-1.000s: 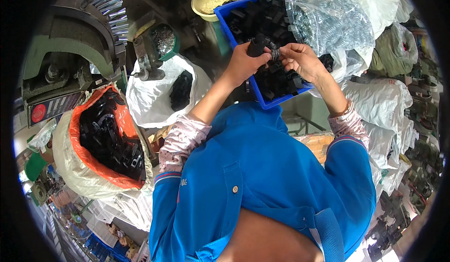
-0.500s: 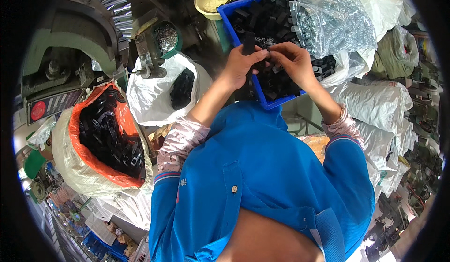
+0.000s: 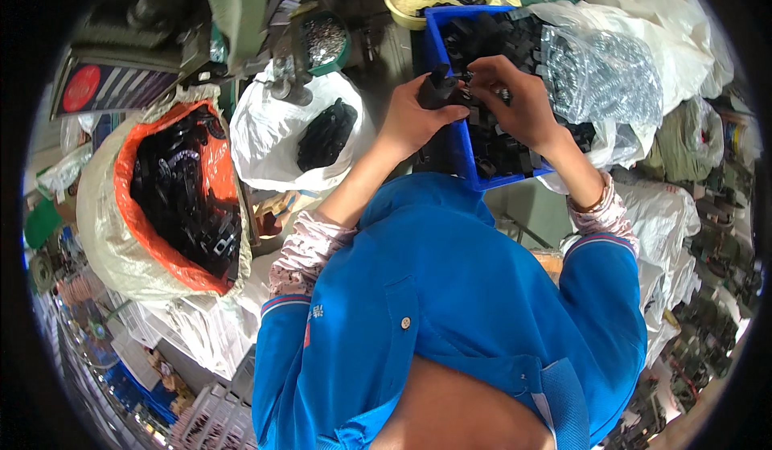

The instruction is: The person picks small black plastic parts from a blue bin, attaches a metal spring to each part, and places the assembled unit into a white bag. The process is repeated continuously throughout the clip.

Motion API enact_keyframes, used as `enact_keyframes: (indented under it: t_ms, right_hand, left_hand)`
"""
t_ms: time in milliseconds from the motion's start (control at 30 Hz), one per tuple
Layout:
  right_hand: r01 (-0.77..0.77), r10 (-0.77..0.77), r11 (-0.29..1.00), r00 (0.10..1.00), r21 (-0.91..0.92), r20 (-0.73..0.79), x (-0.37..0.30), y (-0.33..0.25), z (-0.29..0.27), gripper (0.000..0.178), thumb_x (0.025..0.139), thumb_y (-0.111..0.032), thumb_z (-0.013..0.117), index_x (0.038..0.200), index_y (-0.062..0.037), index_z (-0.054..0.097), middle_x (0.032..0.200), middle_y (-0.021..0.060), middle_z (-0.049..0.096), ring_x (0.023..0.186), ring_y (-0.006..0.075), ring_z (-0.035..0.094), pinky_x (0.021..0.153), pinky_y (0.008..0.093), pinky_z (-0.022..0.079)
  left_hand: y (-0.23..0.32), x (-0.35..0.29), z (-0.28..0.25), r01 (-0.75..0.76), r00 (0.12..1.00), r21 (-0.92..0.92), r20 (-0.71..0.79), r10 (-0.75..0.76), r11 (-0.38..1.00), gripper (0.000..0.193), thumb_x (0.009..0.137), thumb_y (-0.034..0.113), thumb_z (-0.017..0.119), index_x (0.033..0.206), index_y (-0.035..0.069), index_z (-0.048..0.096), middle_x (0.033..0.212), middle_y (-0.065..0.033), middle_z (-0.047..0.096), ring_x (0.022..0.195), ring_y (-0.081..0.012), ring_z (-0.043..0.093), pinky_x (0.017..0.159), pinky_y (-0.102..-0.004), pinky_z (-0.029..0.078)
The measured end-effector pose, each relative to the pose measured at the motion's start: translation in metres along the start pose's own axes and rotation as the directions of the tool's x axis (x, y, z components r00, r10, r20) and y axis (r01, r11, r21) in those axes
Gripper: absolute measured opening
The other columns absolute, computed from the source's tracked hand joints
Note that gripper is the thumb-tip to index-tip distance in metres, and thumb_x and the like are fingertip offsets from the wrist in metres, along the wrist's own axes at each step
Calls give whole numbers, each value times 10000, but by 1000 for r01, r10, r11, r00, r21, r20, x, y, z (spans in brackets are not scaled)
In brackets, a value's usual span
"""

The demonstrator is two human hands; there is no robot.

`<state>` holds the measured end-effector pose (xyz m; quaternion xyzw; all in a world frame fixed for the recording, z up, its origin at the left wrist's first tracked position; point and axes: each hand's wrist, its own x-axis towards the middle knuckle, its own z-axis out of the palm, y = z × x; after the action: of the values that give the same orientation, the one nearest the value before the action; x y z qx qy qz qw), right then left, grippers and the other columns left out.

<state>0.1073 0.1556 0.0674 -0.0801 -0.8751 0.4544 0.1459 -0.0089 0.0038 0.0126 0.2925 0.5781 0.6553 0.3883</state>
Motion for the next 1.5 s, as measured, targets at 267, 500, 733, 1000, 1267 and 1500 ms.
enact_keyframes:
  t_ms: [267,500,733,1000,1267,1500]
  right_hand:
    - [112,-131,990,947,81,293,48,-14,22,350,862,6,590,1200,-14,502,1081,144,650,990,278,648,820,333,533]
    - [-386,133,733,889,561,438,54,-13,84,390,908,-98,615,1250,29,476,1054,142,648,917,208,660,785,306,547]
    - [-452,132,656,857,604,498,66,-7,101,332,887,-144,645,1146,56,594,922,113,660,803,152,631,748,268,516]
    - [-90,-58,880,954,466,294,58,-15,114,275,889,-72,638,1139,34,599,824,31,626,779,87,593,709,216,468]
    - [-427,141,683,873,592,467,78,4,104,300,926,-126,579,1196,4,598,869,15,624,764,86,583,724,235,473]
    - [-456,81,600,852,657,517,89,2,79,306,920,-181,607,1162,5,595,891,55,632,830,118,593,756,273,495]
  left_hand:
    - [10,-28,-24,-75,951,-101,-307,41,992,345,769,1,739,1091,-11,617,957,-57,675,852,-91,618,744,-224,514]
    - [13,-51,-49,-231,754,-62,-642,139,971,248,810,15,710,1040,-31,627,884,-40,656,738,-98,611,639,-221,506]
    - [10,-79,-85,-230,683,485,-537,494,844,145,818,8,682,956,-25,653,956,-61,668,804,-97,635,756,-243,518]
    - [11,-89,-85,-72,757,97,-643,118,993,99,813,36,694,874,-27,646,840,-56,659,714,-99,620,679,-239,506]
    - [12,-93,-88,-36,821,-106,-570,-31,994,304,874,174,678,1088,-27,599,833,-49,651,682,-111,625,624,-263,523]
    - [12,-114,-98,105,930,-544,-244,-277,833,364,956,231,492,1217,-22,521,1020,-95,650,857,-178,650,646,-301,547]
